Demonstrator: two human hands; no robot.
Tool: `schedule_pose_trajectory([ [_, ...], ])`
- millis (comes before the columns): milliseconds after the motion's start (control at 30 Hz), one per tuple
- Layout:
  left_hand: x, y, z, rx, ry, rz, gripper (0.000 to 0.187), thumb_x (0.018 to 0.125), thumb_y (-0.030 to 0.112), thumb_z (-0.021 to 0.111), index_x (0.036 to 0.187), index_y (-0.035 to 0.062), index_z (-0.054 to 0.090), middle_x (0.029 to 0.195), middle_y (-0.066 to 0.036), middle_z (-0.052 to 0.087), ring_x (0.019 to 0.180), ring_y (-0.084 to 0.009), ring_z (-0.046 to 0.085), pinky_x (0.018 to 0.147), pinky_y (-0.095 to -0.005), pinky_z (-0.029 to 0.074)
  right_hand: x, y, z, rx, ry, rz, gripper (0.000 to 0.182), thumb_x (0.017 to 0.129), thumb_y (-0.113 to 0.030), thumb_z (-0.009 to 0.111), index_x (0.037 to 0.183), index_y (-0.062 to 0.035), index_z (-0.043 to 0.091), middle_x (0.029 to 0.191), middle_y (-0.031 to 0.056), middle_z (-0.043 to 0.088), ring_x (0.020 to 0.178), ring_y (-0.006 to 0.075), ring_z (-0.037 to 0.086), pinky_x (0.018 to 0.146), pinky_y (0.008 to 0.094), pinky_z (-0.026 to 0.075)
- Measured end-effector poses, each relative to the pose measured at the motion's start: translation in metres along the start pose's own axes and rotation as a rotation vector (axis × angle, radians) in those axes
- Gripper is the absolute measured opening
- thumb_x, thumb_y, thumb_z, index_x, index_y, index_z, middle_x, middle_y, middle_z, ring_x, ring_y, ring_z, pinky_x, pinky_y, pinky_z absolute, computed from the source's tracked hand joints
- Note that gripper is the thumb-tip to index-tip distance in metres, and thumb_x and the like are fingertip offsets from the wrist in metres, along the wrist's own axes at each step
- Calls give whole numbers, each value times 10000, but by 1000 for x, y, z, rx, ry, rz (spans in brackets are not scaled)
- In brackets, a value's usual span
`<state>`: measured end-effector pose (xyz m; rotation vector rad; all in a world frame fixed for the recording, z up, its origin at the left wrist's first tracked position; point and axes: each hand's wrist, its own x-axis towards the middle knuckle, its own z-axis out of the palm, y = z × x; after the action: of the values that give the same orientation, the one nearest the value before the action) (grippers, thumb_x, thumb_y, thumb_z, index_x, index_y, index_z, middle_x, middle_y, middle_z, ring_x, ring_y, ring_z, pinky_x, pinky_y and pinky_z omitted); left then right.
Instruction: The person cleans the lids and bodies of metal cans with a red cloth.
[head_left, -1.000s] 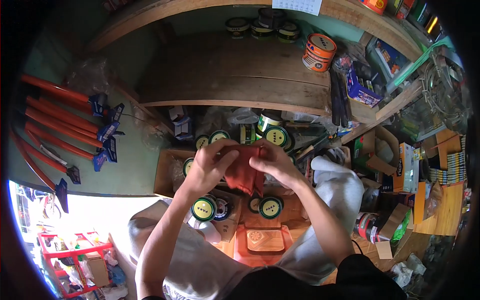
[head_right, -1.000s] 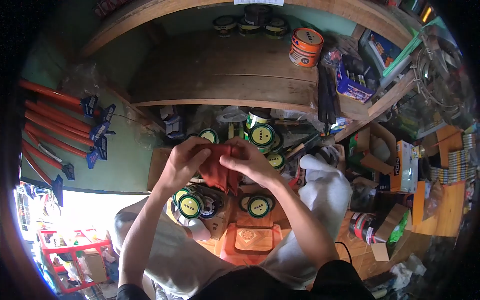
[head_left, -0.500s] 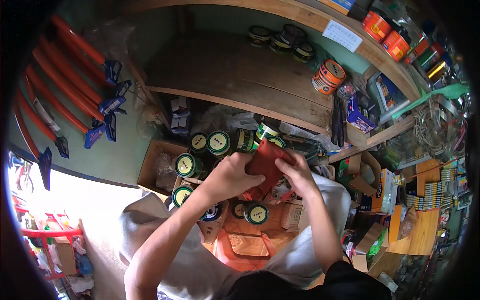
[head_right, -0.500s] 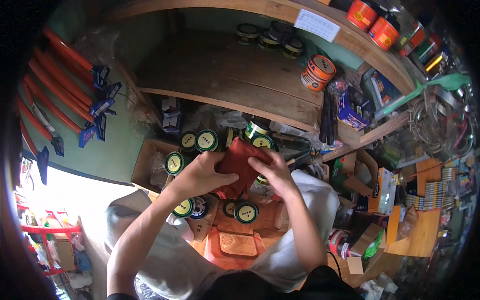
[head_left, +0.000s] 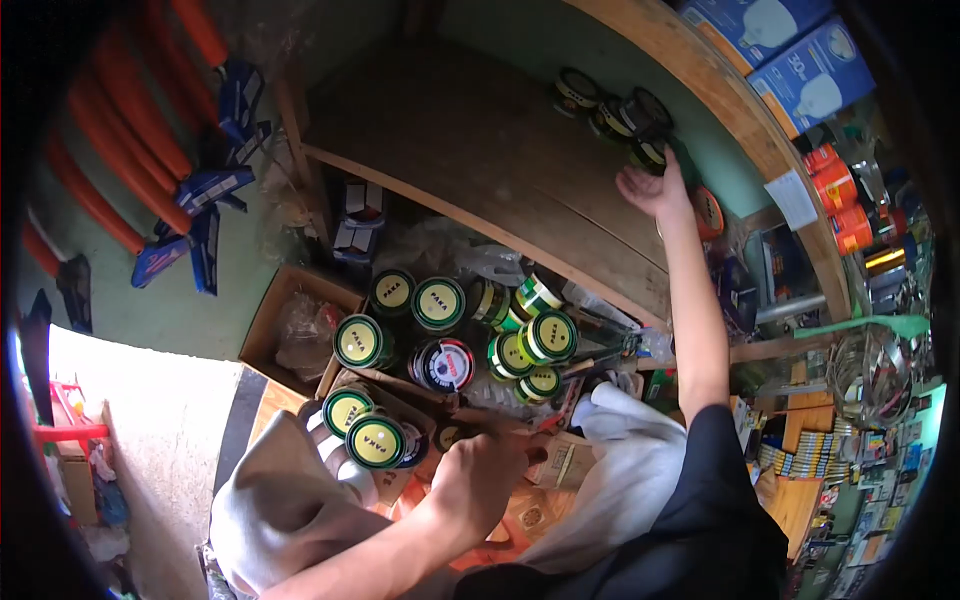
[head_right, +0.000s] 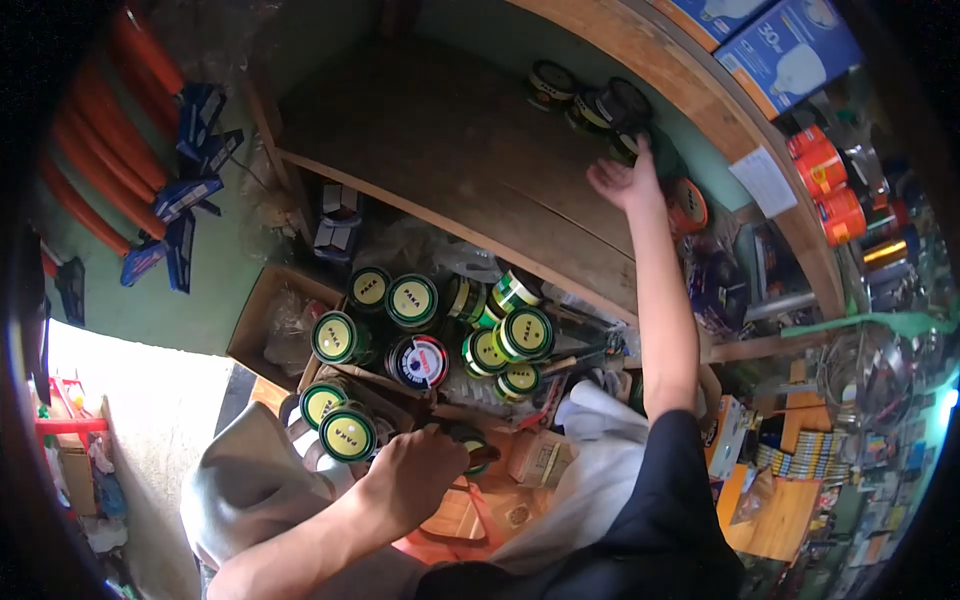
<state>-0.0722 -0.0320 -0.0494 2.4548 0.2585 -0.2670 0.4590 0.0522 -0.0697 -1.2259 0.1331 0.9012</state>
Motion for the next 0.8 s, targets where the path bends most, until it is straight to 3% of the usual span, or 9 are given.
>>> schedule_pose_trajectory([
  [100,-1,-6,2,88,129,7,264,775,59,648,1032,26,599,869,-71,629,774,-236,659,654,-349,541,48,-40,28,108,238,-63,925,795,-713,696,1396,-51,458,1308,163,533,1234,316,505,1040,530,459],
  [200,8,-9,-7,204,-28,-77,299,789,82,643,1073,35,565,846,-47,587,743,-210,639,611,-332,516,76,-66,35,-34,202,-69,761,797,-692,707,1272,-110,586,1156,114,617,1169,321,553,1014,540,473],
  [233,12,-11,-6,211,-41,-86,297,785,81,645,1068,34,565,844,-45,584,748,-204,640,611,-331,516,72,-66,44,-79,237,-93,603,800,-624,746,1109,-114,656,1004,72,661,1048,301,630,911,526,555],
  [367,14,-16,-7,243,-20,-45,300,784,91,643,1068,32,566,833,-33,572,760,-184,644,606,-325,515,97,-63,35,32,138,-292,607,751,-530,832,1107,-76,645,948,87,663,923,278,687,713,403,643],
  [433,11,-15,-9,265,88,-7,317,794,100,633,1096,29,570,830,-28,568,752,-183,637,604,-324,509,93,-63,23,75,156,-244,649,749,-523,840,1136,-51,620,964,102,659,919,282,682,779,421,633],
  [600,4,-17,-18,347,381,61,381,847,122,593,1218,36,587,805,-18,543,707,-193,567,609,-329,458,-20,-5,-11,-121,1,-350,631,765,-504,841,1000,15,569,913,98,594,895,243,650,979,443,557],
  [633,9,-19,-25,223,285,1,355,892,121,579,1239,53,605,758,-50,563,663,-228,573,592,-355,469,-57,14,-19,-248,-66,-391,640,769,-537,824,984,11,573,889,70,587,867,218,646,955,436,570],
  [733,16,-25,-41,246,510,-112,171,970,148,558,1073,51,654,638,-180,615,566,-351,654,510,-470,531,-141,83,-50,-456,21,-389,616,783,-558,797,1153,-97,622,866,22,580,828,151,634,852,382,589],
  [800,26,-27,-52,193,571,-231,146,971,180,583,1005,53,647,625,-186,619,554,-371,649,503,-487,523,-203,121,-51,-692,94,-344,563,801,-522,789,1110,-60,704,892,14,619,803,115,604,783,304,569],
])
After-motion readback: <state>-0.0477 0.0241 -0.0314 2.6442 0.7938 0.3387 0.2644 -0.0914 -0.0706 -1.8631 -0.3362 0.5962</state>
